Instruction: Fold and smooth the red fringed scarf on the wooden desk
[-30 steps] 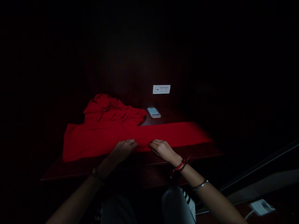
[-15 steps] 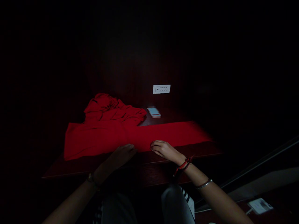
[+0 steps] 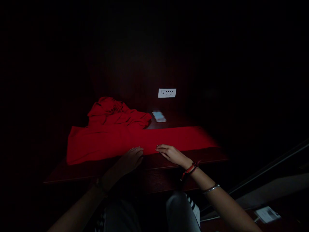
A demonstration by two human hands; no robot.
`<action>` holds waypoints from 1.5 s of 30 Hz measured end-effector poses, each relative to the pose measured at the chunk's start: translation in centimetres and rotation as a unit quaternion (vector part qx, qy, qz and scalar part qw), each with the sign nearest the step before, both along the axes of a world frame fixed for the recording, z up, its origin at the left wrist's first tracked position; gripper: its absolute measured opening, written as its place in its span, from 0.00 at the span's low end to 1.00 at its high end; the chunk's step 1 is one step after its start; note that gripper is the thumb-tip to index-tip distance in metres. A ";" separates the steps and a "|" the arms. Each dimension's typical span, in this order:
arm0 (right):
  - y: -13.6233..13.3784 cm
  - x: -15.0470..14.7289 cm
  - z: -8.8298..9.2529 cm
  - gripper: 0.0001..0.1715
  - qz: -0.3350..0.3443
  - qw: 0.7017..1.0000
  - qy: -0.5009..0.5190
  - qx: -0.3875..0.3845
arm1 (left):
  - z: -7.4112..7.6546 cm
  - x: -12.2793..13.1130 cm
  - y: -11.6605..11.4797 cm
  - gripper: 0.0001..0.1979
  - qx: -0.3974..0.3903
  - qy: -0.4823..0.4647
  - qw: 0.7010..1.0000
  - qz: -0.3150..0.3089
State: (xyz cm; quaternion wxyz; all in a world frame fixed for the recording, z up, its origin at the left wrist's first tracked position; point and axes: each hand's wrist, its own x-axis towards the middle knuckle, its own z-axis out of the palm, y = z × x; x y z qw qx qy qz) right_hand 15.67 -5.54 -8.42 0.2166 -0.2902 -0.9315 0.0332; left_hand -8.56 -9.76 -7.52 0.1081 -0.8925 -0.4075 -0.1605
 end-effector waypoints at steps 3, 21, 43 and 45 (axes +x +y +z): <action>0.2 -0.1 0.1 0.19 -0.004 1.000 -0.020 -0.008 | 0.2 0.1 0.8 0.11 0.004 0.018 1.000 0.013; -2.0 -2.2 2.2 0.31 -0.194 0.970 -0.081 -0.119 | -1.9 2.7 2.9 0.22 0.015 0.048 0.987 0.154; 0.2 4.0 0.1 0.30 -0.388 0.909 -0.095 -0.115 | -1.9 2.7 2.8 0.23 0.022 0.020 0.987 0.155; -0.8 1.0 0.6 0.30 -0.316 0.942 -0.075 -0.089 | -1.9 2.7 2.7 0.23 0.024 0.019 0.988 0.154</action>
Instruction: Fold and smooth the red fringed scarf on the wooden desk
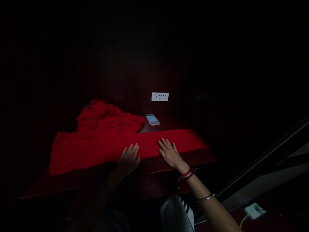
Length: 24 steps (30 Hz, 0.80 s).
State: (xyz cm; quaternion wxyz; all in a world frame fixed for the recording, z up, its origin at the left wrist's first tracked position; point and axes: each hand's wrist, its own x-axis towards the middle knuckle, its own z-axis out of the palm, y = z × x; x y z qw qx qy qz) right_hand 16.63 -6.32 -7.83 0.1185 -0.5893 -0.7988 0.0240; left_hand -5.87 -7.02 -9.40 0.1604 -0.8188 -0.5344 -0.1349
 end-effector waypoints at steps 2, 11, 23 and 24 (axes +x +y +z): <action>-0.7 -2.9 0.4 0.29 0.076 0.997 0.007 -0.003 | 0.0 0.0 0.0 0.23 0.003 0.000 1.000 -0.004; 0.9 2.9 -0.3 0.30 0.034 0.995 -0.040 -0.084 | 0.3 -0.2 0.0 0.23 -0.007 0.010 1.000 -0.004; 2.5 9.4 -0.2 0.31 -0.139 0.988 -0.045 -0.040 | 1.6 1.6 0.3 0.23 -0.044 0.010 0.998 0.046; 2.2 7.2 0.1 0.31 -0.092 0.995 -0.034 -0.031 | 2.0 2.3 0.5 0.24 -0.053 0.010 0.997 0.058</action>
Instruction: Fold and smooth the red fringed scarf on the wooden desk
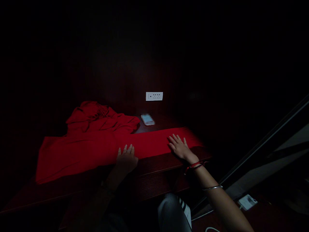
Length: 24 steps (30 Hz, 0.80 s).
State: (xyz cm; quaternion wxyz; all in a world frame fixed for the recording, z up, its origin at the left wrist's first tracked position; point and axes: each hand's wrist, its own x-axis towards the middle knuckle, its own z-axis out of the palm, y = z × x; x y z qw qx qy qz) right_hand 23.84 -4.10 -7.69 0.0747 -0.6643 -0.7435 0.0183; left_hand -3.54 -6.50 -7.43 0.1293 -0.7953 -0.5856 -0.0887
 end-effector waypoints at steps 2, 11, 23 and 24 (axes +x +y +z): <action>-0.5 -4.4 0.5 0.31 0.100 0.994 0.034 -0.002 | 0.4 1.6 0.6 0.24 -0.008 -0.007 1.000 0.009; -1.1 -4.7 -0.7 0.31 0.124 0.991 0.007 -0.045 | -2.3 3.1 0.9 0.23 0.039 -0.063 0.997 -0.003; -1.5 -4.4 -0.9 0.29 0.045 0.999 0.029 0.001 | -1.6 -1.3 -3.0 0.21 0.096 -0.043 0.994 0.019; -1.8 -5.7 -0.5 0.30 0.081 0.996 0.045 0.012 | -1.3 -2.7 -3.3 0.22 0.104 -0.034 0.994 0.016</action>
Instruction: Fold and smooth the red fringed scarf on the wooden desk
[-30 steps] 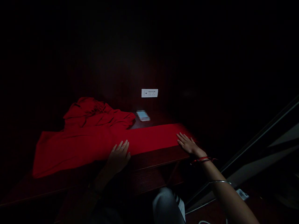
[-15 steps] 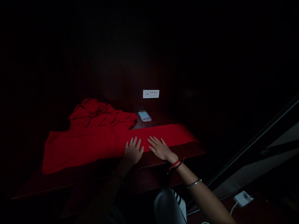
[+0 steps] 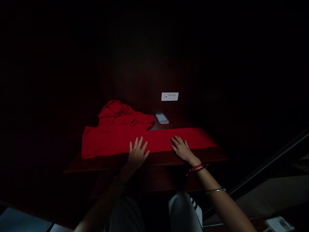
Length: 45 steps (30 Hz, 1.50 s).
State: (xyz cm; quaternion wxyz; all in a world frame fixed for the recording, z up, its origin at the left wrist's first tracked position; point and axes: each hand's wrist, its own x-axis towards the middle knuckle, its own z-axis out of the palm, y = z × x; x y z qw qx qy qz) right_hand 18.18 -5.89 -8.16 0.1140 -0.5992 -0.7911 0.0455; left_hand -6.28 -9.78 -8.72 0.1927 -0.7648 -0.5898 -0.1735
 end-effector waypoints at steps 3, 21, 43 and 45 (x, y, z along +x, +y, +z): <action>-0.9 -4.2 1.1 0.30 0.145 0.988 0.044 0.018 | 0.9 -5.3 -0.6 0.26 -0.009 0.025 1.000 -0.005; -1.3 -8.4 -0.5 0.26 0.196 0.979 0.012 0.048 | 4.2 -20.2 -2.1 0.20 -0.132 0.097 0.967 0.198; -0.3 -4.7 -0.8 0.25 0.263 0.962 -0.028 0.074 | 8.8 -19.9 -4.8 0.38 -0.295 -0.015 0.896 0.330; -0.4 -5.0 -0.8 0.24 0.263 0.961 -0.027 0.081 | 8.5 -18.1 -4.7 0.36 -0.295 0.020 0.909 0.293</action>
